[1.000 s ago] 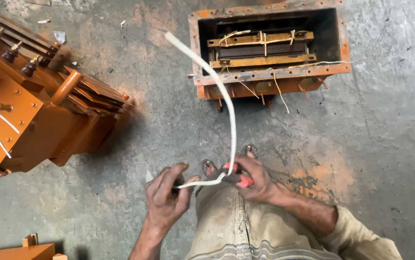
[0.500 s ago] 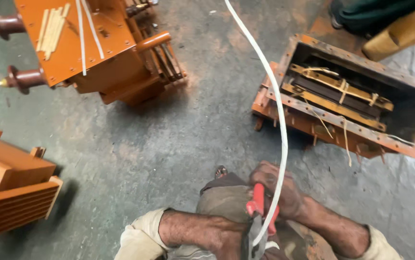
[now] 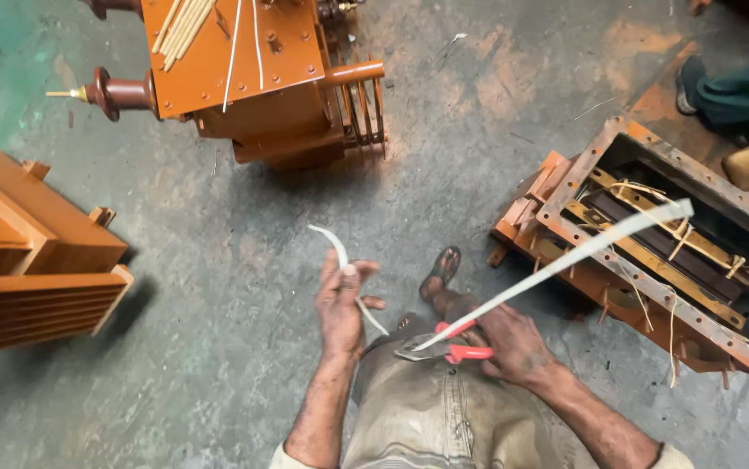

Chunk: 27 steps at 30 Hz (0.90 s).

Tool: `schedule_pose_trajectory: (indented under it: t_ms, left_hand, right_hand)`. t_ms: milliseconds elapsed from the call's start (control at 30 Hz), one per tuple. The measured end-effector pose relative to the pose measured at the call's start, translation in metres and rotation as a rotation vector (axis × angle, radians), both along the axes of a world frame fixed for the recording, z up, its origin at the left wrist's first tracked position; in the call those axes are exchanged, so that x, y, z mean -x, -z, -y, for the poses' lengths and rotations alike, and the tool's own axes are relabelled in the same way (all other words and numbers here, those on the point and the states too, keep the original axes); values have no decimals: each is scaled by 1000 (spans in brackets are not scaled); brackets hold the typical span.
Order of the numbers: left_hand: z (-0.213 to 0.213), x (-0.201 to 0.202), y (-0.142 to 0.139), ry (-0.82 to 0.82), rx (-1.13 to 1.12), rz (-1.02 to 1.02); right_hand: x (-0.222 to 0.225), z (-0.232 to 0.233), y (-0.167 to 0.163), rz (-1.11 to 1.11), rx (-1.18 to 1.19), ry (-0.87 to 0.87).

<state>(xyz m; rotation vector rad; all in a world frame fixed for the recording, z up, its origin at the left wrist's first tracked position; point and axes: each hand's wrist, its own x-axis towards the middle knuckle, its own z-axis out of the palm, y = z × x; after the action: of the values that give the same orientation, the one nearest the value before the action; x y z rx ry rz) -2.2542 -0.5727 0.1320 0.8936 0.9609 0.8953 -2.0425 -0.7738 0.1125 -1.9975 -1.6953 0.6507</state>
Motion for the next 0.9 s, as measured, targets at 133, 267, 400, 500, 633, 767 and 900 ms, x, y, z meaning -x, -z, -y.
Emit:
schedule_pose_trajectory:
  t_ms: [133,267,400,500,633,767,900]
  left_hand:
    - [5,-19,18,294,588,441]
    - [-39,-26,14,263,546,482]
    - [-96,-60,12,66,307,385]
    - [-149,-87,18,-137,140,143]
    - [-214,-93,37,-265,14,-174]
    - [-292,-109,52,-203,-168,-551]
    - [-359,-123,49,-209,-319,-873]
  right_hand:
    - [-3,-49,5,23,98,-199]
    - [-30,-102,3,44,36,-347]
    - [-73,-151,-10,-211,95,-371]
    - [-99,-178,-1,-331,260,-367]
    - [-112,-186,40,-631,490,-229]
    - [-129,-200,76,-705,403,-94]
    - [-125,-214,84,-737,473,187]
